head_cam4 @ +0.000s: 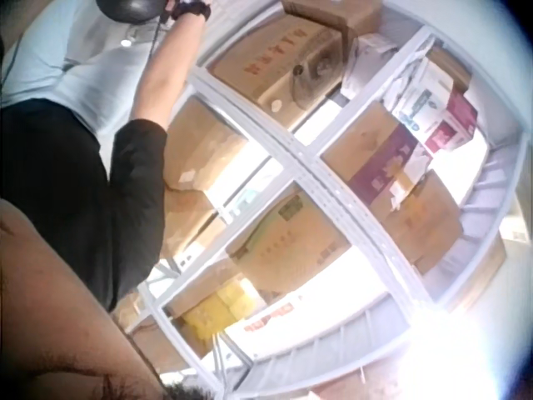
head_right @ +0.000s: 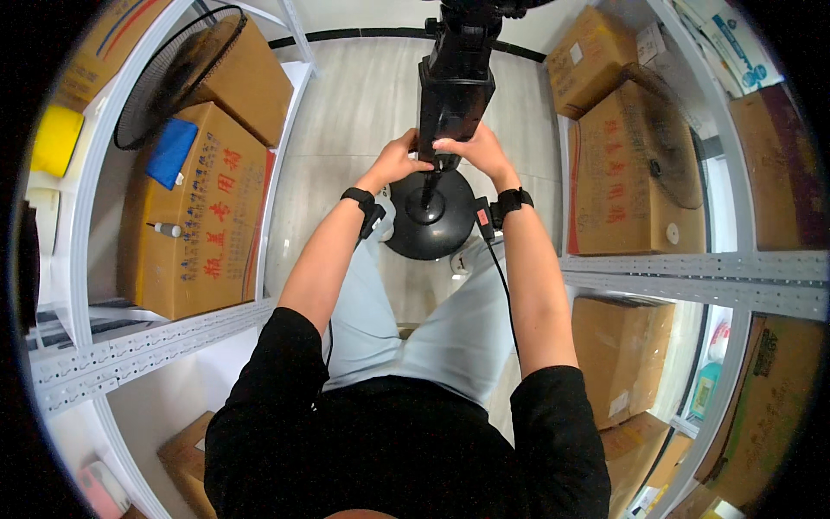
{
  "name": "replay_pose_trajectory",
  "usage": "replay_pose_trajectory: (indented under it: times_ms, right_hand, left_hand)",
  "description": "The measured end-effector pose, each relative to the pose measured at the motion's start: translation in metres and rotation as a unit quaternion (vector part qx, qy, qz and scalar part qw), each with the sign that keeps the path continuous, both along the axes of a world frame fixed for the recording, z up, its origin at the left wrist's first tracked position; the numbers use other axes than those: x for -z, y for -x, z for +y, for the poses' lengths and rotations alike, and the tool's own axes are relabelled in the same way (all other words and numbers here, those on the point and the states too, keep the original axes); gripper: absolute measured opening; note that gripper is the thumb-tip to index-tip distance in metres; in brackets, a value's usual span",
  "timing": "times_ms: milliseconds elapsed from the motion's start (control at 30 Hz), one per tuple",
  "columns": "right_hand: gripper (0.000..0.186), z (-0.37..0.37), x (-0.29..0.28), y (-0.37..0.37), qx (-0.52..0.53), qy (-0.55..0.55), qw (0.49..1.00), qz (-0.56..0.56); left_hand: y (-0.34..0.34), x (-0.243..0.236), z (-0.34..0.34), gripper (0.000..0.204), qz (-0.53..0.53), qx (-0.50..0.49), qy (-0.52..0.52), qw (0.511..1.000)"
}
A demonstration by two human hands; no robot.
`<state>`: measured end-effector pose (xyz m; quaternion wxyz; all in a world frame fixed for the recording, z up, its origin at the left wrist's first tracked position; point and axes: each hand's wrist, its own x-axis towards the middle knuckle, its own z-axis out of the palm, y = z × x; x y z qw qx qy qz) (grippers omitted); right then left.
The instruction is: The person sits and uses a screwdriver to tighten screws on the internal components of a disassembled fan control box. They then reattach the control box to the fan neck and secure the base of the fan stand with additional screws.
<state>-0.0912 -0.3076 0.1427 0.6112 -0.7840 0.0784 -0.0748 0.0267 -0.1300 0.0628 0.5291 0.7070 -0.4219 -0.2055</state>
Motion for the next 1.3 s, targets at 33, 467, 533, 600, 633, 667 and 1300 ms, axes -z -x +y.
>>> replay_pose_trajectory:
  times_ms: [33, 467, 533, 600, 633, 667, 1300]
  right_hand:
    - [0.041, 0.000, 0.000, 0.003, 0.001, 0.001, 1.000, 0.001]
    - [0.030, 0.001, -0.003, 0.000, -0.008, -0.009, 1.000, 0.006]
    - [0.029, -0.005, 0.003, 0.001, -0.007, 0.000, 1.000, 0.007]
    - [0.028, -0.006, 0.005, 0.000, -0.001, 0.006, 1.000, 0.006]
    - [0.029, -0.003, 0.005, -0.001, 0.004, 0.007, 1.000, 0.005]
    - [0.029, -0.001, 0.005, -0.004, 0.010, 0.008, 1.000, 0.004]
    - [0.044, 0.009, 0.008, -0.014, 0.057, 0.047, 0.996, -0.046]
  left_hand:
    - [0.002, -0.001, 0.000, 0.058, -0.002, 0.002, -0.004, 1.000]
    - [0.005, 0.008, 0.000, 0.065, -0.011, -0.033, 0.008, 0.999]
    - [0.007, 0.006, -0.001, 0.061, 0.010, -0.019, 0.013, 1.000]
    - [0.004, 0.005, -0.001, 0.061, 0.017, -0.012, 0.014, 1.000]
    - [0.001, 0.006, 0.001, 0.063, 0.014, -0.011, 0.012, 1.000]
    - [-0.001, 0.007, 0.001, 0.064, 0.011, -0.009, 0.010, 1.000]
    - [-0.017, -0.065, -0.005, 0.072, 0.158, 0.002, 0.191, 0.969]
